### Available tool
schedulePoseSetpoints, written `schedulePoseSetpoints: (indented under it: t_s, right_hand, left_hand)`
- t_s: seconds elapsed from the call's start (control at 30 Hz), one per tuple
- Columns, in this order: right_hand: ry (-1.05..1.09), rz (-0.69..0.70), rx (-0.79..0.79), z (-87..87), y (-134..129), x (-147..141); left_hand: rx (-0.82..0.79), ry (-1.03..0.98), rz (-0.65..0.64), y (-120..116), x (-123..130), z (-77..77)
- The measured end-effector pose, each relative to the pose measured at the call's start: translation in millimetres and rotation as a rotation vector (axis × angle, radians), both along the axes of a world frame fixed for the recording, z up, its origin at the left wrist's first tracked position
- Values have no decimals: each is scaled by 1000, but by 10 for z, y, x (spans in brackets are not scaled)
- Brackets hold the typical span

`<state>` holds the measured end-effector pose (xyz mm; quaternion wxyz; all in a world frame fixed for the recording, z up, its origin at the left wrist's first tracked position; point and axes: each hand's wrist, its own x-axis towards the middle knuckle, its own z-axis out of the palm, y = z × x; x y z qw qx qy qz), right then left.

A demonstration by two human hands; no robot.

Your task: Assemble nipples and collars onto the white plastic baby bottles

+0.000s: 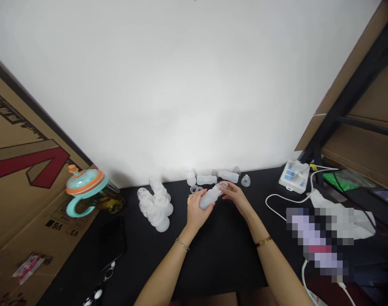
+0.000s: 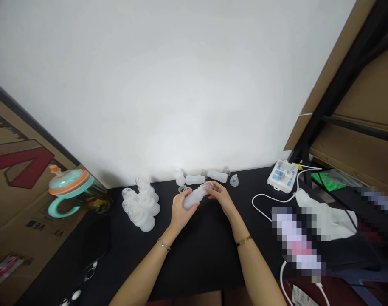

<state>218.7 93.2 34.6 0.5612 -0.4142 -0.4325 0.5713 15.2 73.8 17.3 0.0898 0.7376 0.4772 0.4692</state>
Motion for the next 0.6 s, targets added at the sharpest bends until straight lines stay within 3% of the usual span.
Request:
schedulePoseSetpoints:
  t_s: [0.33,0.6]
  right_hand:
    - [-20,12,15,9,-8,10]
    - [-94,-70,110,-107,45,-95]
  left_hand:
    - [-235,-222,-80,-22,-7,58]
    - [-292,-324,-107,-3,7,59]
